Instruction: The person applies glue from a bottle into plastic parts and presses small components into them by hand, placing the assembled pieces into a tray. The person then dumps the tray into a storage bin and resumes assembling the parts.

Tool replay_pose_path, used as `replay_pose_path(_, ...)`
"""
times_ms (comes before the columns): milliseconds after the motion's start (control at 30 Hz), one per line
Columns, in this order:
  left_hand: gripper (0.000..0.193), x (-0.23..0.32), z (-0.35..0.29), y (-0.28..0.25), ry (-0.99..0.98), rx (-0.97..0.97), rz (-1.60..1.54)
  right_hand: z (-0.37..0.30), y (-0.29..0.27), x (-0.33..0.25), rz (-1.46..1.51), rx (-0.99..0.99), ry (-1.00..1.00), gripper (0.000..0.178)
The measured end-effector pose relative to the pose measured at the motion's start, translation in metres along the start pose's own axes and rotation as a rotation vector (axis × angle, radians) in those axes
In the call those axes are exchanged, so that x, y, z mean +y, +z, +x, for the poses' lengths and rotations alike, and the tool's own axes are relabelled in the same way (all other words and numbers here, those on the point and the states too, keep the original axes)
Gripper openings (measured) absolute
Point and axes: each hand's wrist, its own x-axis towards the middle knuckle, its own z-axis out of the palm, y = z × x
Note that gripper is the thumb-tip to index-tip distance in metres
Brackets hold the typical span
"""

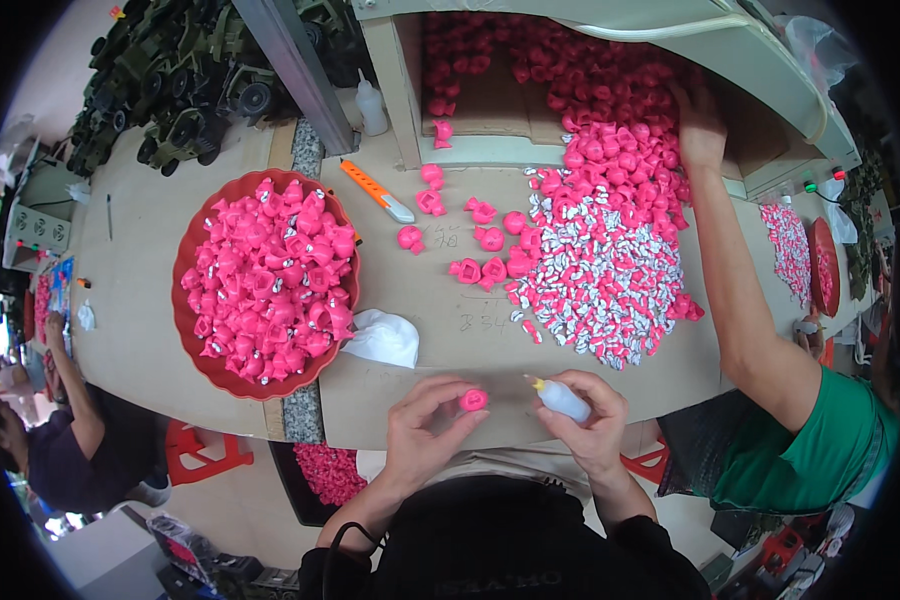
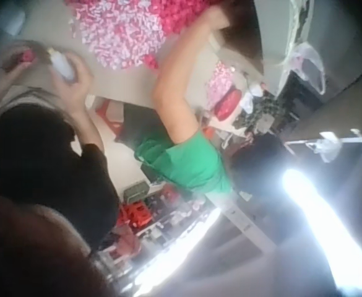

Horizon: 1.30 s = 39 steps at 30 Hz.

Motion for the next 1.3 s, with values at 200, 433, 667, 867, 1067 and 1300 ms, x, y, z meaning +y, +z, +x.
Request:
replay_pose_path(200, 0.031, 0.001, -0.004, -0.001, -0.047, -0.025, -0.020, 0.025, 0.022, 0.013, -0.399, -0.038, -0.357, 0.033)
replay_pose_path(433, 0.029, 0.001, -0.008, -0.004, -0.142, -0.006, -0.083, 0.022, 0.020, 0.003, -0.355, -0.013, -0.205, 0.036)
replay_pose_path(667, 0.027, 0.002, -0.009, -0.001, -0.171, -0.028, -0.183, 0.042, 0.000, 0.006, -0.825, 0.143, -0.423, 0.018)
replay_pose_path(867, 0.029, 0.003, -0.010, 0.003, -0.156, -0.038, -0.215, 0.046, 0.008, 0.003, -0.882, 0.132, -0.477, 0.014)
replay_pose_path(1067, 0.029, 0.001, -0.012, 0.006, -0.243, -0.102, -0.317, 0.007, -0.004, -0.006, -0.293, -0.017, -0.053, 0.012)
replay_pose_path(1300, 0.033, 0.002, -0.010, 0.012, -0.046, -0.173, -0.072, -0.010, 0.003, -0.013, -0.382, -0.125, -0.287, 0.014)
